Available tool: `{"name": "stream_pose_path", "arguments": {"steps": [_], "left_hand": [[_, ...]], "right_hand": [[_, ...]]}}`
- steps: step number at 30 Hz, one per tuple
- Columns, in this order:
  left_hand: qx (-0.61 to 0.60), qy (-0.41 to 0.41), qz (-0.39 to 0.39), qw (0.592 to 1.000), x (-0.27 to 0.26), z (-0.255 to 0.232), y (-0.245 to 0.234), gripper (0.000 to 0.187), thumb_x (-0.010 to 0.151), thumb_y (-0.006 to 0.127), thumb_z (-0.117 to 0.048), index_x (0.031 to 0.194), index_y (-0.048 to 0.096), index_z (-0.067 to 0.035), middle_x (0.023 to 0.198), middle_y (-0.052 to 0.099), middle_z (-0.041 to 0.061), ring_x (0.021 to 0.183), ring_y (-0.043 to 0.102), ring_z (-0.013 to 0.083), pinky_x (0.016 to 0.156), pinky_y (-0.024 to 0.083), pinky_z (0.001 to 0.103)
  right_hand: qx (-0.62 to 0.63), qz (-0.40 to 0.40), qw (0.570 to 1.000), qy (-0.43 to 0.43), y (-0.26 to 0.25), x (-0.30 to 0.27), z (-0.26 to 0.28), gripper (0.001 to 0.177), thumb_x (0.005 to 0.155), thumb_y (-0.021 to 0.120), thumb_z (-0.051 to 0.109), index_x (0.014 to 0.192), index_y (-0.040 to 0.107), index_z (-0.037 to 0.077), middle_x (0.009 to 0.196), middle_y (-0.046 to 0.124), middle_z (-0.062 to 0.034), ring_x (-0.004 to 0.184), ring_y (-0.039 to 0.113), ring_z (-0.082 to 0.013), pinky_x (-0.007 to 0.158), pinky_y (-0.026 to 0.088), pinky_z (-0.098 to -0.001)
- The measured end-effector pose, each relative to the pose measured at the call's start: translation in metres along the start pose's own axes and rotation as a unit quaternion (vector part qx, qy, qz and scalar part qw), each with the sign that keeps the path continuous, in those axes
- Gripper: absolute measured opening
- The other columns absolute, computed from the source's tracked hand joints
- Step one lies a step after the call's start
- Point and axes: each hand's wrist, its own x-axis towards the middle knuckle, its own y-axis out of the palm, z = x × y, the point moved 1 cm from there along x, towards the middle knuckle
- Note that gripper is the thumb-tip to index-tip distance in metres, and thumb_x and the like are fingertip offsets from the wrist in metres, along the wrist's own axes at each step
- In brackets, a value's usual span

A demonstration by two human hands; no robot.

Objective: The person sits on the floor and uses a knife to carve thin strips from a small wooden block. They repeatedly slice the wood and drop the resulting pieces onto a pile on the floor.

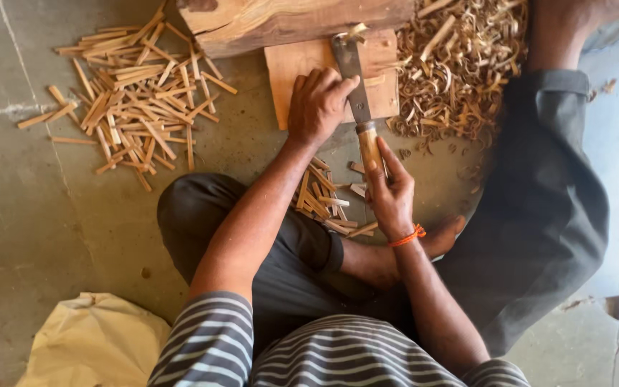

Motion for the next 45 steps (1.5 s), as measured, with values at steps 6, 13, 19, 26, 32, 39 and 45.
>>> {"name": "stream_pose_path", "arguments": {"steps": [6, 13, 19, 26, 32, 39, 45], "left_hand": [[-0.001, 0.005, -0.032, 0.999, 0.013, 0.002, -0.011, 0.029, 0.088, 0.081, -0.017, 0.115, 0.072, -0.012, 0.109, 0.070, 0.004, 0.097, 0.064, 0.0203, 0.082, 0.048, 0.038], [-0.029, -0.002, -0.088, 0.996, 0.002, 0.022, 0.012, 0.022, 0.096, 0.078, -0.021, 0.115, 0.070, -0.014, 0.118, 0.071, 0.006, 0.109, 0.067, 0.0194, 0.097, 0.055, 0.036], [-0.282, -0.206, -0.194, 0.917, -0.004, 0.016, -0.019, 0.022, 0.105, 0.068, -0.019, 0.123, 0.071, -0.008, 0.114, 0.073, 0.007, 0.105, 0.071, 0.0128, 0.089, 0.059, 0.028], [-0.480, -0.314, -0.270, 0.773, -0.024, -0.006, -0.105, 0.027, 0.104, 0.071, -0.020, 0.122, 0.074, 0.000, 0.096, 0.069, 0.003, 0.082, 0.058, 0.0079, 0.074, 0.050, 0.024], [-0.460, -0.306, -0.350, 0.757, -0.068, 0.029, -0.173, 0.022, 0.102, 0.072, -0.021, 0.106, 0.074, 0.001, 0.094, 0.075, 0.008, 0.074, 0.059, 0.0092, 0.067, 0.049, 0.025], [-0.532, -0.409, -0.356, 0.651, -0.089, 0.048, -0.194, 0.020, 0.095, 0.070, -0.020, 0.105, 0.066, -0.003, 0.084, 0.069, 0.005, 0.066, 0.061, 0.0112, 0.057, 0.048, 0.027], [-0.126, -0.161, -0.068, 0.976, -0.025, 0.022, -0.081, 0.019, 0.087, 0.074, -0.006, 0.106, 0.070, -0.003, 0.092, 0.070, 0.016, 0.082, 0.070, 0.0275, 0.071, 0.056, 0.040]], "right_hand": [[0.273, -0.020, 0.959, 0.074, 0.000, -0.015, 0.023, 0.056, 0.103, 0.052, 0.024, 0.157, 0.041, 0.013, 0.086, 0.067, -0.0092, 0.054, 0.055, -0.0096, 0.044, 0.042, -0.0222], [0.198, -0.049, 0.978, -0.047, -0.036, -0.032, 0.032, 0.056, 0.111, 0.050, 0.025, 0.164, 0.035, 0.010, 0.097, 0.062, -0.0074, 0.067, 0.056, -0.0087, 0.056, 0.046, -0.0228], [0.027, -0.035, 0.999, -0.024, -0.057, -0.075, -0.003, 0.056, 0.106, 0.053, 0.024, 0.158, 0.041, 0.008, 0.087, 0.063, -0.0041, 0.060, 0.055, -0.0076, 0.050, 0.045, -0.0215], [0.042, 0.023, 0.999, 0.020, -0.064, -0.065, -0.039, 0.053, 0.104, 0.057, 0.019, 0.154, 0.048, 0.008, 0.088, 0.064, -0.0025, 0.060, 0.054, -0.0071, 0.049, 0.045, -0.0228], [0.041, 0.037, 0.998, 0.013, -0.067, -0.063, -0.041, 0.051, 0.105, 0.058, 0.021, 0.153, 0.050, 0.007, 0.086, 0.064, -0.0051, 0.059, 0.054, -0.0083, 0.049, 0.044, -0.0235], [0.066, 0.044, 0.997, -0.018, -0.064, -0.064, -0.043, 0.052, 0.104, 0.062, 0.023, 0.151, 0.051, 0.004, 0.088, 0.062, -0.0003, 0.062, 0.051, -0.0058, 0.049, 0.041, -0.0225], [0.030, 0.037, 0.999, -0.007, -0.060, -0.062, -0.050, 0.057, 0.101, 0.061, 0.022, 0.154, 0.046, 0.007, 0.077, 0.058, 0.0015, 0.056, 0.049, -0.0057, 0.047, 0.040, -0.0221]]}}
